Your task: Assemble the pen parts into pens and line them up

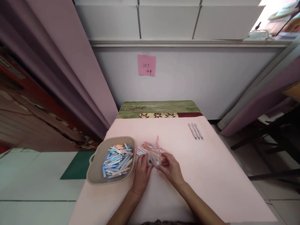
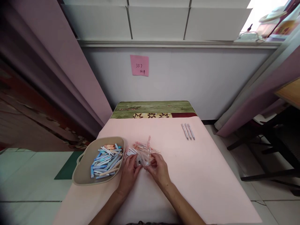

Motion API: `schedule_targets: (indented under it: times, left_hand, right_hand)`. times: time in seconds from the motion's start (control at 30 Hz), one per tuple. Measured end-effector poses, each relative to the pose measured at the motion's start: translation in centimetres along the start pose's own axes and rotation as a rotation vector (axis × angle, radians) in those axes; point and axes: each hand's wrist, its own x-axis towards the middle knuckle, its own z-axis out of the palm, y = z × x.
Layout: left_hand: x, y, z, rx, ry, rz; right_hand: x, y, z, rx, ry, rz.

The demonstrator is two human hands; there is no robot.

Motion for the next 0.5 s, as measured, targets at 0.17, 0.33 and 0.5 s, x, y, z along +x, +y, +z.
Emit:
schedule_targets:
  times: [0.17, 0.33, 0.5]
  left_hand:
    - [-2.0, -0.6, -1.3, 0.037, 0.063, 0.052]
    - [-3.1, -0.6, -2.1, 0.078, 0.062, 0.095]
    - [-2.9, -0.9, -2.0, 0.194, 0.063, 0.160]
  right_hand:
    - [-0.7, -0.1, -3.0, -0.064, 0.090, 0.065]
    - [-0.6, -1.0, -3.5, -0.200, 0.039, 0.072]
    - [0.2, -3.5, 0.6, -0.430, -0.175, -0.105]
